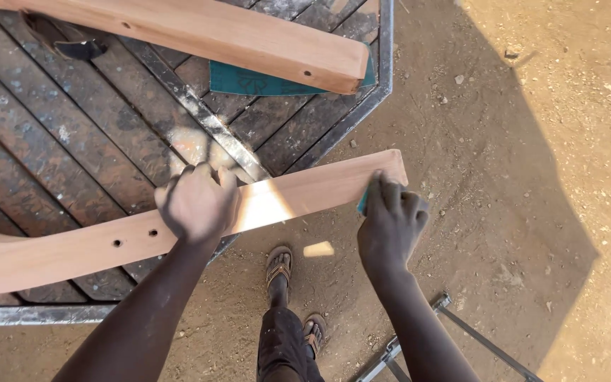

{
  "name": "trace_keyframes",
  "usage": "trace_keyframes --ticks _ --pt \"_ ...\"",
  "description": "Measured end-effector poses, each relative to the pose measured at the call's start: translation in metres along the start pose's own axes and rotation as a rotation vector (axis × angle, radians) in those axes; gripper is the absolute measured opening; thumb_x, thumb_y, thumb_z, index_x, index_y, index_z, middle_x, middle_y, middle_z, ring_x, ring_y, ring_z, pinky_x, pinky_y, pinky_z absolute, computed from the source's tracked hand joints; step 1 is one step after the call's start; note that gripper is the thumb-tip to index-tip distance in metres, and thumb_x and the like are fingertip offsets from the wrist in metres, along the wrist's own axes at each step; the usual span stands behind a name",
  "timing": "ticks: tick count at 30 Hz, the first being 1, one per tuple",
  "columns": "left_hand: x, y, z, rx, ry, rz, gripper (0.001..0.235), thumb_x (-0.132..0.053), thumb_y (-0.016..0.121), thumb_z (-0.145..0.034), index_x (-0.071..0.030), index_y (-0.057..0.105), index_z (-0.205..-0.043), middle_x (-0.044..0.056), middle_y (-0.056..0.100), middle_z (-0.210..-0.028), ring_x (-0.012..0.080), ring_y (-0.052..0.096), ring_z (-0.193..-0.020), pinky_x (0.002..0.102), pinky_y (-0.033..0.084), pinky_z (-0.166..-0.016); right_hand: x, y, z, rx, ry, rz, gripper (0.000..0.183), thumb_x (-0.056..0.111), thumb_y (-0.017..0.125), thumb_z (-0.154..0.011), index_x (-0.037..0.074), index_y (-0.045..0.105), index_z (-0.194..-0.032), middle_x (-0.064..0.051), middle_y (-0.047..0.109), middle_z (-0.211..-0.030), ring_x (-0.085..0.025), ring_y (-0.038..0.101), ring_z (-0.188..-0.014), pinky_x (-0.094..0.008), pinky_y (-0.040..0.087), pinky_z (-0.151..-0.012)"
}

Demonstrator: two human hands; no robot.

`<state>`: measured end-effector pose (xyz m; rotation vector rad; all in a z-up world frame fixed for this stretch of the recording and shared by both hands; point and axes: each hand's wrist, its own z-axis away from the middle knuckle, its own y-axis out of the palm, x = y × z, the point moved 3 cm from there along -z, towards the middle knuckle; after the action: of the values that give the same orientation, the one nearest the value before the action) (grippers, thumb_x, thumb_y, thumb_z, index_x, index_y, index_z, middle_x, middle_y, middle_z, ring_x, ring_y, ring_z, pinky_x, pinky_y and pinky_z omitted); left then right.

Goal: Sanding wooden furniture components with sandpaper to smooth the surface.

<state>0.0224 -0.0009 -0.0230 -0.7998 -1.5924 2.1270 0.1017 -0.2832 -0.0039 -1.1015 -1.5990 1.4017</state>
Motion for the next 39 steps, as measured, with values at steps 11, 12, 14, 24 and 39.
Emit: trace_keyframes --ticks 11,12,14,24,39 --pt "-0.006 -0.005 0.004 0.061 0.003 0.01 0.048 -0.05 0.042 -0.099 -0.014 0.072 -0.087 0.014 0.071 -0.101 0.0343 0.068 -0.107 0.044 0.05 -0.097 -0.028 0.005 0.007 -0.084 -0.056 0.037 0.059 0.012 0.065 -0.08 0.024 0.065 -0.137 0.006 0.057 -0.13 -0.027 0.05 -0.108 -0.043 0.043 -0.078" --pt "-0.001 -0.007 0.001 0.014 -0.02 -0.009 0.048 -0.052 0.043 -0.099 -0.016 0.073 -0.087 0.013 0.072 -0.101 0.033 0.069 -0.107 0.043 0.05 -0.097 -0.028 0.012 0.003 -0.109 0.013 0.027 0.058 0.013 0.066 -0.081 0.022 0.064 -0.138 0.006 0.057 -0.131 -0.028 0.049 -0.108 -0.043 0.042 -0.078" --pt "0.003 -0.013 0.002 0.032 -0.013 -0.005 0.049 -0.052 0.042 -0.099 -0.015 0.072 -0.086 0.013 0.072 -0.1 0.0331 0.069 -0.107 0.043 0.05 -0.097 -0.009 0.007 0.003 -0.101 -0.036 0.028 0.059 0.011 0.065 -0.079 0.023 0.065 -0.137 0.005 0.057 -0.131 -0.028 0.051 -0.106 -0.042 0.042 -0.077" --pt "0.002 -0.008 -0.002 0.057 -0.005 -0.028 0.045 -0.05 0.045 -0.099 -0.016 0.071 -0.085 0.011 0.071 -0.098 0.0313 0.069 -0.106 0.042 0.05 -0.095 -0.032 -0.004 -0.004 0.007 -0.034 0.015 0.06 0.012 0.066 -0.077 0.025 0.067 -0.136 0.005 0.059 -0.131 -0.029 0.052 -0.112 -0.046 0.044 -0.082" --pt "0.012 0.018 -0.007 -0.044 0.063 -0.134 0.05 -0.056 0.043 -0.102 -0.019 0.071 -0.083 0.009 0.072 -0.095 0.0321 0.07 -0.1 0.043 0.047 -0.095 -0.003 -0.004 0.013 0.022 -0.171 -0.2 0.059 0.009 0.063 -0.079 0.027 0.067 -0.135 0.006 0.059 -0.139 -0.029 0.05 -0.119 -0.048 0.042 -0.087"
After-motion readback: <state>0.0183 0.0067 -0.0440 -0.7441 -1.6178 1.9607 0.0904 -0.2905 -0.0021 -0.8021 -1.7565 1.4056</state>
